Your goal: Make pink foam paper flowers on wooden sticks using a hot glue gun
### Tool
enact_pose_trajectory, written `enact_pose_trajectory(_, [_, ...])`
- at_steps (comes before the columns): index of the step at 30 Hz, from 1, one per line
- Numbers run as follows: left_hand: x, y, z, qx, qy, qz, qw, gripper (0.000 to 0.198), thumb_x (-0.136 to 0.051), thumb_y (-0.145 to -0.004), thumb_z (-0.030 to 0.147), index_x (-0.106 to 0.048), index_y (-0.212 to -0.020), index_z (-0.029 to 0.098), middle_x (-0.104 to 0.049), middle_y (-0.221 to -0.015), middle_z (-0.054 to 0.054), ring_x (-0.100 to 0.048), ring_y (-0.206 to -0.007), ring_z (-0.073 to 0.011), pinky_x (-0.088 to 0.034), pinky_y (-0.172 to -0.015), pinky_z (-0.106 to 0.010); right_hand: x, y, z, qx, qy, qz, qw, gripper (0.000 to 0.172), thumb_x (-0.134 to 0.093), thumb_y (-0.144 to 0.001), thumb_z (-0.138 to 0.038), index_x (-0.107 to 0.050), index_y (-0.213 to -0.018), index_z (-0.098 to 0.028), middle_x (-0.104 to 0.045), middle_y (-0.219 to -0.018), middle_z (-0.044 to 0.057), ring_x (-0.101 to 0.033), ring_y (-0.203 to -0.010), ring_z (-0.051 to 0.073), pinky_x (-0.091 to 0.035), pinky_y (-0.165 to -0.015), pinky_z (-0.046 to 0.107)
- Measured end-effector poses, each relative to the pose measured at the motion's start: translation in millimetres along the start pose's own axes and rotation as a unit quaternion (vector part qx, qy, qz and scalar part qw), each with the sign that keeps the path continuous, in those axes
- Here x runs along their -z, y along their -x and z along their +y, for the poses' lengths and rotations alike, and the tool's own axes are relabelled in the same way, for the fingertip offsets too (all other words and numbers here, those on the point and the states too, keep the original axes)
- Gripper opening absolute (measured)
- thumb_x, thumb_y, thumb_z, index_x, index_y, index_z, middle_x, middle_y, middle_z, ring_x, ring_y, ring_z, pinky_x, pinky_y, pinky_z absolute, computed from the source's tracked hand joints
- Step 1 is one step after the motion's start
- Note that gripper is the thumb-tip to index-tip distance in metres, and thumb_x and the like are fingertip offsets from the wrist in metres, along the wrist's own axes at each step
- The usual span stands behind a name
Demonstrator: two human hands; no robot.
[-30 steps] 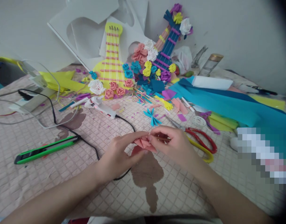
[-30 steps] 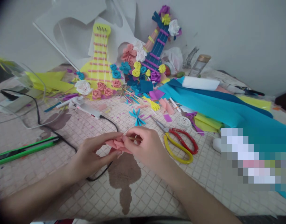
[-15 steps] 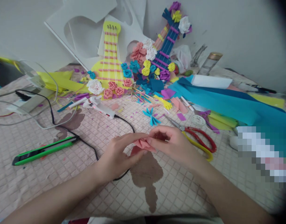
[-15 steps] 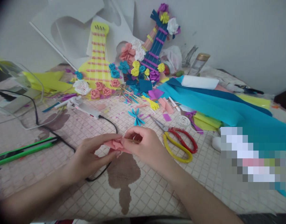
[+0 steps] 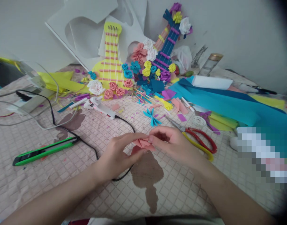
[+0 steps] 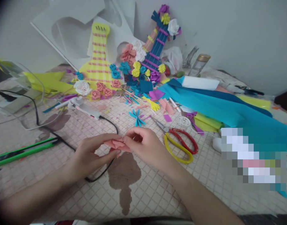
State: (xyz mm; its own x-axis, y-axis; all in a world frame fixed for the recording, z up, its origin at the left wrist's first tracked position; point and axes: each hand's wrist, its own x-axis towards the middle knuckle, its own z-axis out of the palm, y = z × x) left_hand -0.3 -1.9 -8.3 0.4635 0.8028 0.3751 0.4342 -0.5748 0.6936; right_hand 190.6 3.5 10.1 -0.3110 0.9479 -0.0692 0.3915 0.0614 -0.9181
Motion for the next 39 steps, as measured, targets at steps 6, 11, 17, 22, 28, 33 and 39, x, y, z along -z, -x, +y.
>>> enact_pose_trajectory(6, [-0.2, -0.2, 1.3, -0.012, -0.001, 0.005, 1.0, 0.026, -0.063, -0.076, 0.013, -0.06, -0.102, 0.02, -0.07, -0.086, -0.001, -0.066, -0.073, -0.0111, -0.053, -0.069, -0.021, -2.2, 1.1, 1.1, 0.004, 0.0, 0.01, 1.0, 0.01, -0.054, -0.081, -0.024, -0.062, -0.079, -0.019, -0.064, -0.076, 0.0, -0.058, -0.071, 0.012, -0.044, -0.061, 0.023])
enact_pose_trajectory(11, [-0.8, 1.2, -0.1, -0.006, -0.002, 0.007, 1.0, 0.027, -0.063, -0.078, 0.015, -0.059, -0.104, 0.02, -0.07, -0.089, 0.0, -0.065, -0.076, -0.0105, -0.053, -0.072, -0.02, -4.7, 2.4, 2.4, -0.003, -0.003, 0.016, 1.0, 0.009, -0.055, -0.08, -0.025, -0.062, -0.081, -0.019, -0.065, -0.08, 0.001, -0.058, -0.073, 0.013, -0.045, -0.063, 0.025])
enact_pose_trajectory(17, [-0.9, 2.2, -0.7, 0.005, -0.012, 0.017, 1.0, 0.031, -0.063, -0.078, 0.018, -0.057, -0.108, 0.019, -0.07, -0.091, -0.001, -0.066, -0.075, -0.0112, -0.054, -0.072, -0.021, -3.8, 2.3, 0.7, -0.006, -0.006, 0.017, 1.0, 0.005, -0.058, -0.077, -0.022, -0.061, -0.079, -0.019, -0.064, -0.08, 0.0, -0.058, -0.071, 0.013, -0.045, -0.062, 0.024])
enact_pose_trajectory(22, [0.4, 0.1, 0.8, 0.007, 0.002, 0.006, 1.0, 0.028, -0.062, -0.078, 0.017, -0.058, -0.106, 0.019, -0.071, -0.092, -0.002, -0.066, -0.077, -0.0129, -0.054, -0.073, -0.023, -3.1, 2.8, 0.6, 0.006, -0.003, 0.008, 1.0, 0.008, -0.055, -0.081, -0.025, -0.06, -0.079, -0.019, -0.063, -0.078, 0.0, -0.058, -0.07, 0.012, -0.045, -0.061, 0.023])
enact_pose_trajectory(28, [2.3, -0.2, 2.2, 0.042, 0.074, -0.016, 0.996, 0.034, -0.063, -0.077, 0.02, -0.057, -0.111, 0.019, -0.071, -0.095, -0.004, -0.066, -0.082, -0.0159, -0.054, -0.076, -0.027, -2.2, 4.4, 0.0, 0.034, 0.026, 0.017, 0.999, 0.012, -0.052, -0.085, -0.027, -0.061, -0.088, -0.021, -0.066, -0.084, 0.0, -0.06, -0.076, 0.013, -0.046, -0.064, 0.024])
enact_pose_trajectory(33, [7.6, -3.8, 3.6, 0.071, 0.133, -0.043, 0.988, 0.025, -0.048, -0.089, 0.027, -0.061, -0.108, 0.018, -0.071, -0.092, -0.006, -0.066, -0.082, -0.0165, -0.053, -0.074, -0.028, -1.6, 5.0, -2.8, 0.071, 0.084, 0.028, 0.994, 0.015, -0.05, -0.087, -0.024, -0.063, -0.081, -0.02, -0.065, -0.079, -0.001, -0.058, -0.074, 0.012, -0.043, -0.064, 0.024])
enact_pose_trajectory(39, [7.9, -8.0, 3.3, 0.076, 0.119, 0.009, 0.99, 0.015, -0.058, -0.083, 0.027, -0.069, -0.089, 0.018, -0.071, -0.087, -0.005, -0.065, -0.082, -0.016, -0.052, -0.073, -0.027, -5.3, 4.4, -2.6, 0.108, 0.105, 0.017, 0.988, 0.019, -0.047, -0.089, -0.023, -0.063, -0.079, -0.019, -0.064, -0.078, 0.0, -0.057, -0.072, 0.011, -0.043, -0.065, 0.024])
